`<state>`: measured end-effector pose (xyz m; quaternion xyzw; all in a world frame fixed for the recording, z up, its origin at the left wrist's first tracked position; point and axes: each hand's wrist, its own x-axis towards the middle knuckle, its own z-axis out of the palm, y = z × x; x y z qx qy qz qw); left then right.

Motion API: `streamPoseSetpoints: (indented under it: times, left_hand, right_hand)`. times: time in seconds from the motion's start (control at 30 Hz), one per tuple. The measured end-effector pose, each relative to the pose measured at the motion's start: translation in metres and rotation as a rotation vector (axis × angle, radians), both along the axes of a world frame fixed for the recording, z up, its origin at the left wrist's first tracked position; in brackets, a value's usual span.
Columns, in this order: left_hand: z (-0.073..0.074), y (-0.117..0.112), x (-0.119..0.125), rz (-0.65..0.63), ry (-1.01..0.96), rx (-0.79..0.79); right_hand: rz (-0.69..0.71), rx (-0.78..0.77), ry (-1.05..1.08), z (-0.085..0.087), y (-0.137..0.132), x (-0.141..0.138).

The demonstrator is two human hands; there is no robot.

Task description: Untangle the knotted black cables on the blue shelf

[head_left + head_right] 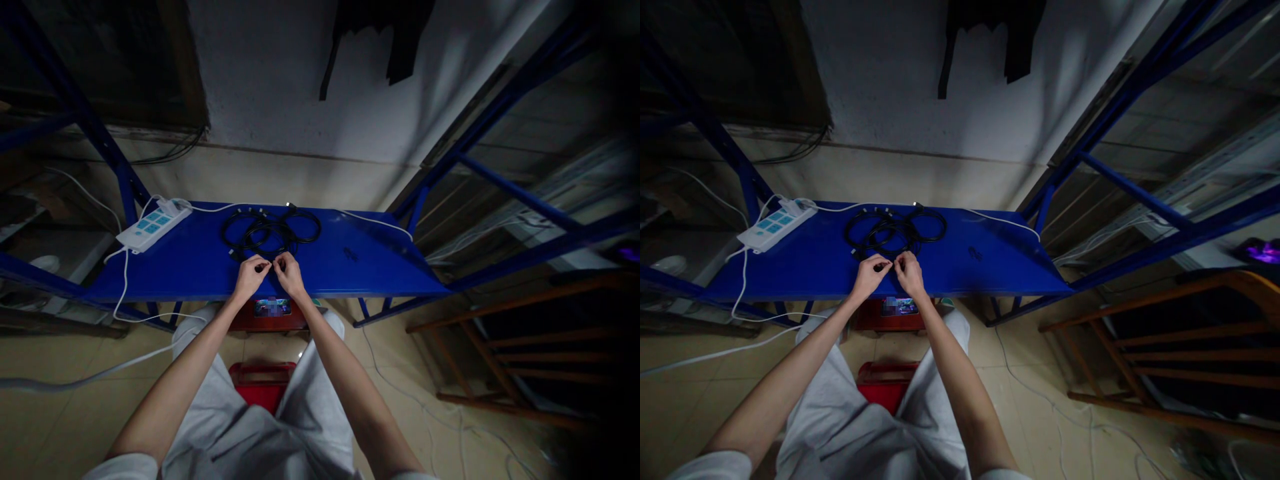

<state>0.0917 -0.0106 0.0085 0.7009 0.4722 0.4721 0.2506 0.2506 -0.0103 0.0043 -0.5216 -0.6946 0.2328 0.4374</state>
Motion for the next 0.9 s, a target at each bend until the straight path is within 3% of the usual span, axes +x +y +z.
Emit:
streamPoseSetpoints:
  times: [0.33, 0.57, 0.9]
  left_hand:
    - [-0.002, 0.006, -0.004, -0.089, -0.001, -0.050]
    - [-0.008, 0.014, -0.003, 0.015, 0.149, -0.042]
    - [-0.009, 0.015, -0.003, 0.057, 0.140, -0.013]
  right_hand:
    - [-0.049, 0.047, -0.090, -0.011, 0.006, -0.004]
    - [0.078, -0.077, 0.135, -0.007, 0.006, 0.005]
    - [0.145, -0.001, 0.123, -0.006, 0.004, 0.000]
